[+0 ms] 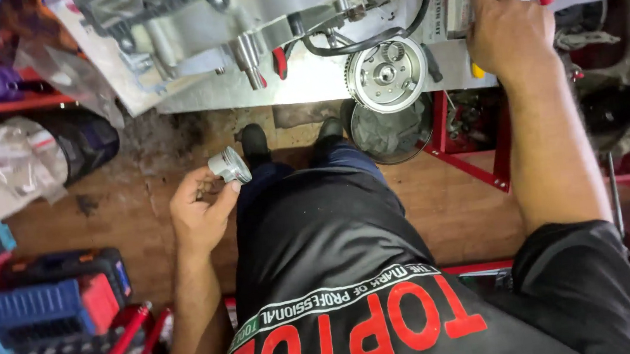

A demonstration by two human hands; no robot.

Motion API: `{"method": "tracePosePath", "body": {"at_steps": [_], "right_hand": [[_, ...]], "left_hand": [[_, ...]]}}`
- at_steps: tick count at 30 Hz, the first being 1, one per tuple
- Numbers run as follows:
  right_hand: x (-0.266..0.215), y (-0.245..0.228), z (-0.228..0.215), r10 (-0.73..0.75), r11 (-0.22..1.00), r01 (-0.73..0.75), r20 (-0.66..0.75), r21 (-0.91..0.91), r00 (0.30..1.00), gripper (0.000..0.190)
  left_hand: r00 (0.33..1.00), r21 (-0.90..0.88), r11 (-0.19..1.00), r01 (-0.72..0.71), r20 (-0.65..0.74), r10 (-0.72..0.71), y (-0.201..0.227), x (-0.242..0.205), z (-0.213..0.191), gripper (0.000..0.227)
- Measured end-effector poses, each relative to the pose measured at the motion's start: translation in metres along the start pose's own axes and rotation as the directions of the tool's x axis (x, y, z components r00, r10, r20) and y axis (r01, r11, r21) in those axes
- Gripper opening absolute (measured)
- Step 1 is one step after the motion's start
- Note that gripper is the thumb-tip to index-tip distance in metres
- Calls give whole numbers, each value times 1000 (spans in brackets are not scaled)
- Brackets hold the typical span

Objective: The person cleans a piston with a cloth and a small tool, then applies lubricant from a bottle to the piston rings. They then open a small package to retrieve piston rings and install them onto the piston.

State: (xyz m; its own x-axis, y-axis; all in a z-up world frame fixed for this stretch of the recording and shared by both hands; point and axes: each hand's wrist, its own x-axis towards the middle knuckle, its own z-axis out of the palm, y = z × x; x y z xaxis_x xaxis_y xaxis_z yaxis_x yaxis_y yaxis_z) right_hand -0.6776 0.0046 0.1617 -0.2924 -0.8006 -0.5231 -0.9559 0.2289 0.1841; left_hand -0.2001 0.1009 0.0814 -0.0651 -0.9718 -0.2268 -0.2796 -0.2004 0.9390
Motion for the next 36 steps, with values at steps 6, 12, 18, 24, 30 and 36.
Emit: {"method": "tracePosePath", "body": {"at_steps": [6,12,18,24,30,36], "right_hand": [[53,37,35,-253,955,226,-131,-195,958,43],[35,9,-4,-106,868,138,94,-477,990,43],[42,10,0,-74,735,165,163,-658,984,48],[61,19,17,-54,832,100,100,-546,994,39],[63,21,24,40,850,33,126,-526,991,35],[55,40,39,-118,984,87,-205,-154,972,31]], "left_hand": [[988,-64,998,-3,-156,-7,-15,-21,26,29],[961,215,975,63,-277,-1,-10,1,34,26],[897,605,742,-289,-99,431,10,41,30,26],[897,706,625,-333,31,442,-3,75,22,31],[942,602,731,-320,120,314,-10,108,7,39],[968,284,927,-246,123,219,-26,101,-6,34]]}}
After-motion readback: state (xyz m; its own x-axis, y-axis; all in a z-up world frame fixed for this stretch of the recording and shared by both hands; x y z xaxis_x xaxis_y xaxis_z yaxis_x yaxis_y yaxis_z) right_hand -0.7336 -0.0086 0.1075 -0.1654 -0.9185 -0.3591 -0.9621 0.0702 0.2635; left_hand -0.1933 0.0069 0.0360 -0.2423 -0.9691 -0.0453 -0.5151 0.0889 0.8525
